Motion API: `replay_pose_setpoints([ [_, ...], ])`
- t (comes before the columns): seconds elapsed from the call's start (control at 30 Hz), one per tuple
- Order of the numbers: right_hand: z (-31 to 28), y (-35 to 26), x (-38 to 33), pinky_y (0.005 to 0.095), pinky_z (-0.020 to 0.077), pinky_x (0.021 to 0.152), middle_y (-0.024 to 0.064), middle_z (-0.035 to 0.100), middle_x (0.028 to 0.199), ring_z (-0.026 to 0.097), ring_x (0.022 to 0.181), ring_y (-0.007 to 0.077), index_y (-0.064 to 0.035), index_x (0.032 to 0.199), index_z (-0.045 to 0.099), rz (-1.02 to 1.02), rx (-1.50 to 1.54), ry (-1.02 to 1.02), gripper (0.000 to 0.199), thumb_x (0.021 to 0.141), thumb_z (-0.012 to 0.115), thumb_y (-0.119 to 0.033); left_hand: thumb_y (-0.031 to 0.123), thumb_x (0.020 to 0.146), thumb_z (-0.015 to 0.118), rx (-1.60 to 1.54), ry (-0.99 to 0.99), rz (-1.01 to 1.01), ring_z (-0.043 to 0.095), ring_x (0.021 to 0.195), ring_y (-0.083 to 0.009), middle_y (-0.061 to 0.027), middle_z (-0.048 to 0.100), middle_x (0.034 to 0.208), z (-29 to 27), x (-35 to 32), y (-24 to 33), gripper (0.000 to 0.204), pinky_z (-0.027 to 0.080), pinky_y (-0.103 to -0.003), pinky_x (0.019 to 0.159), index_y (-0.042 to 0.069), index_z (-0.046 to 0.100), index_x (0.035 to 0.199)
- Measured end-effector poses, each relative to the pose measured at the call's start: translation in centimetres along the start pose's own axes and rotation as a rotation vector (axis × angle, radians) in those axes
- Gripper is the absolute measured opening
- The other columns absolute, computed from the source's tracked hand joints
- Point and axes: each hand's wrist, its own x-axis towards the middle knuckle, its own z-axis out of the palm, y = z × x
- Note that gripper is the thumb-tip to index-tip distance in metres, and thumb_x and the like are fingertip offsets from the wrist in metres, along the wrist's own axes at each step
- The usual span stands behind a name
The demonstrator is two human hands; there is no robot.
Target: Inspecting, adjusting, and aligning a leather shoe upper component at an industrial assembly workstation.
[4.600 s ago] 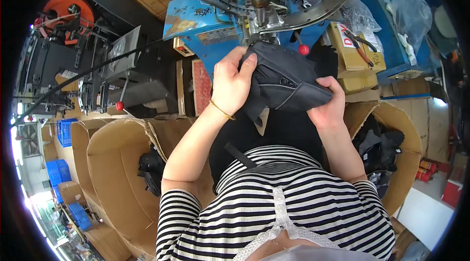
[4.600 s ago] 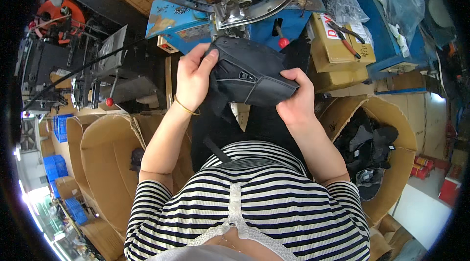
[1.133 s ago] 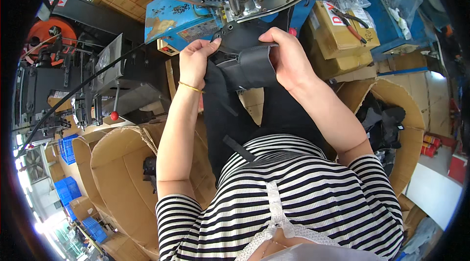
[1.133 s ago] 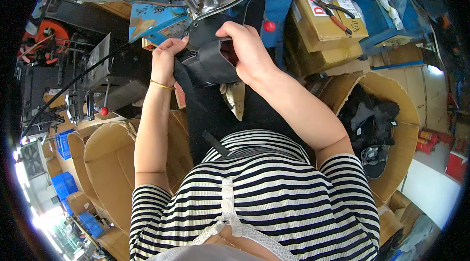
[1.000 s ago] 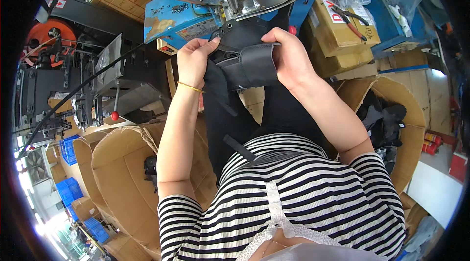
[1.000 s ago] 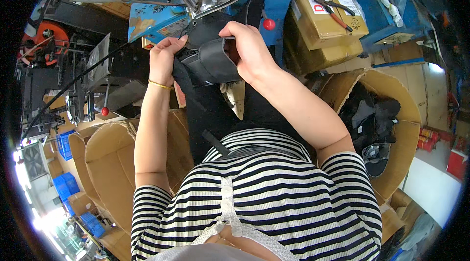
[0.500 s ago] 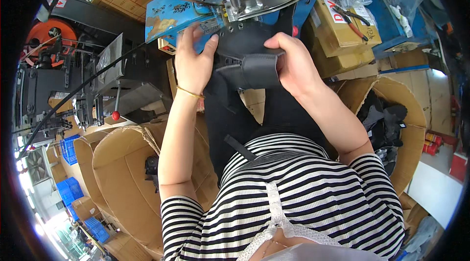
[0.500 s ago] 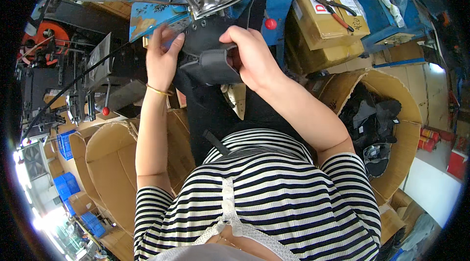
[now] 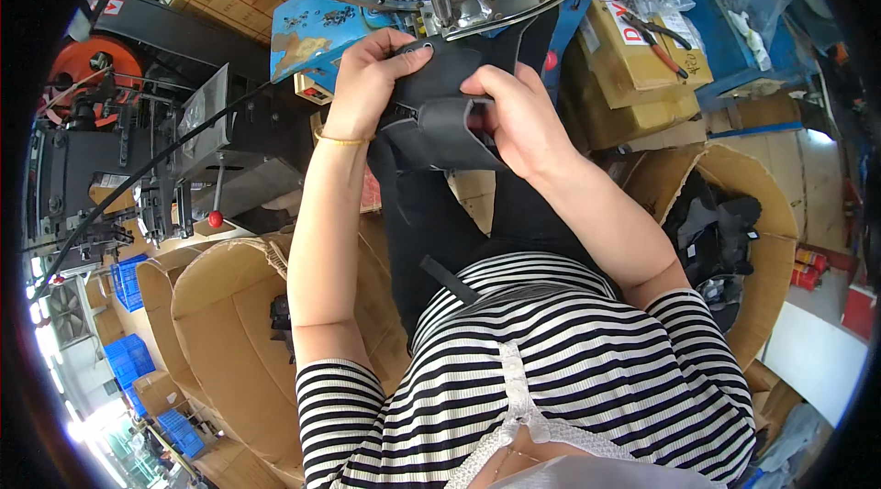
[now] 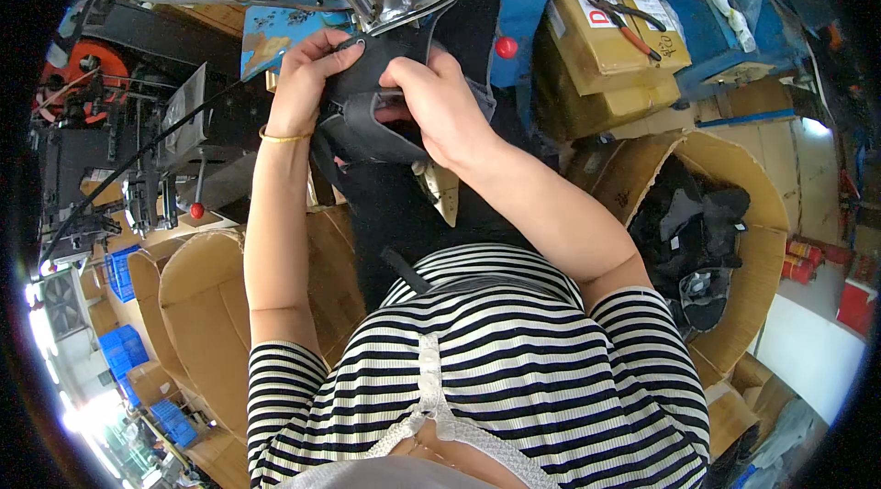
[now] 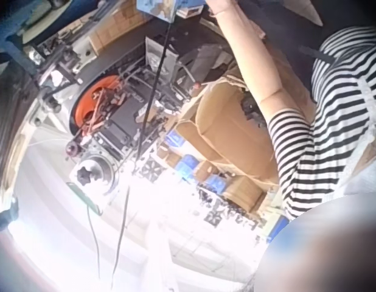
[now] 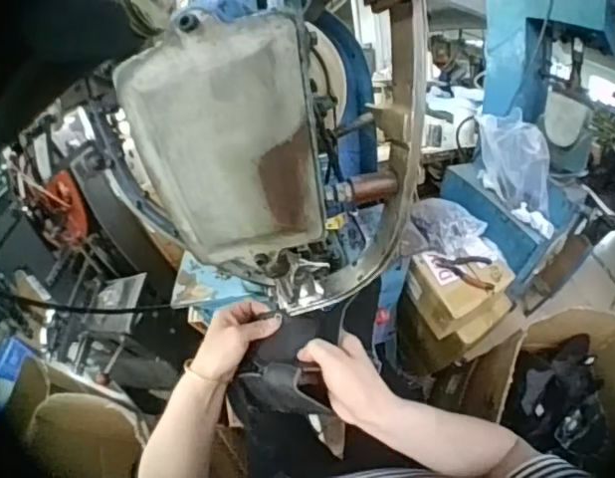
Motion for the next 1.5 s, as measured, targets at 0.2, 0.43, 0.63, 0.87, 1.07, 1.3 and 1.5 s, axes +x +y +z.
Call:
replay_pose_setpoints([
  [0.2, -1.6, 0.6, 1.4, 0.0249, 0.0501, 0.056, 0.0045, 0.058, 0.081, 0.060, 0.069, 0.0138, -0.0038, 0.088, 0.056, 0.078, 0.052, -0.035, 0.009, 0.082, 0.060, -0.010, 0.006, 0.078, 0.072, 0.135, 0.045, -0.155, 0.058, 0.067, -0.0099, -0.0054, 0.066, 0.077, 0.5, 1.1, 0.5, 0.012, 0.045, -0.023, 0.062, 0.000, 0.064, 0.085],
  [0.43, -1.4, 0.0, 0.9, 0.0263, 0.0497, 0.057, 0.0043, 0.058, 0.078, 0.060, 0.066, 0.0149, -0.0024, 0.086, 0.056, 0.085, 0.033, -0.085, 0.009, 0.081, 0.059, -0.009, 0.007, 0.077, 0.072, 0.104, 0.057, -0.196, 0.059, 0.067, -0.0112, -0.0056, 0.066, 0.077, 0.5, 1.0, 0.2, 0.013, 0.046, -0.024, 0.062, 0.000, 0.063, 0.081],
  [0.63, -1.2, 0.4, 0.7, 0.0260, 0.0488, 0.057, 0.0051, 0.060, 0.081, 0.060, 0.068, 0.0153, -0.0001, 0.089, 0.057, 0.078, 0.028, -0.010, 0.012, 0.081, 0.059, -0.009, 0.009, 0.078, 0.073, 0.069, -0.012, -0.198, 0.058, 0.068, -0.0101, -0.0044, 0.066, 0.077, 0.1, 0.8, 0.1, 0.013, 0.045, -0.024, 0.063, 0.001, 0.063, 0.080],
  [0.87, -0.3, 1.2, -2.1, 0.0275, 0.0537, 0.068, 0.0073, 0.064, 0.092, 0.063, 0.079, 0.0140, 0.0028, 0.102, 0.059, -0.022, -0.053, -0.092, 0.019, 0.087, 0.054, -0.008, 0.012, 0.081, 0.071, 0.313, -0.086, -0.052, 0.056, 0.068, -0.0068, -0.0009, 0.064, 0.078, 1.1, -1.6, 1.2, 0.013, 0.044, -0.022, 0.061, 0.002, 0.065, 0.085],
  [1.07, 1.5, 1.8, -0.8, 0.0285, 0.0563, 0.069, 0.0091, 0.063, 0.092, 0.064, 0.080, 0.0155, 0.0047, 0.101, 0.058, -0.084, -0.082, -0.102, 0.018, 0.088, 0.052, -0.005, 0.005, 0.077, 0.071, 0.031, -0.037, -0.070, 0.058, 0.063, -0.0084, -0.0034, 0.065, 0.075, 0.0, 0.0, 0.9, 0.008, 0.046, -0.022, 0.058, 0.001, 0.066, 0.083],
  [1.3, 2.2, 2.4, 0.0, 0.0287, 0.0550, 0.066, 0.0093, 0.062, 0.091, 0.063, 0.076, 0.0167, 0.0038, 0.103, 0.056, -0.088, 0.032, -0.070, 0.018, 0.088, 0.055, -0.005, 0.009, 0.077, 0.071, 0.127, -0.074, -0.196, 0.061, 0.067, -0.0105, -0.0034, 0.068, 0.080, -1.3, 2.5, 0.6, 0.011, 0.048, -0.023, 0.063, 0.004, 0.067, 0.086],
  [1.5, 1.5, 1.7, -0.4, 0.0274, 0.0465, 0.056, 0.0057, 0.057, 0.076, 0.057, 0.066, 0.0147, -0.0006, 0.092, 0.054, 0.002, 0.067, 0.015, 0.017, 0.083, 0.066, -0.008, 0.016, 0.068, 0.079, 0.334, -0.031, -0.247, 0.062, 0.073, -0.0195, -0.0123, 0.066, 0.085, 0.5, 1.3, 2.9, 0.032, 0.049, -0.029, 0.068, -0.001, 0.066, 0.092],
])
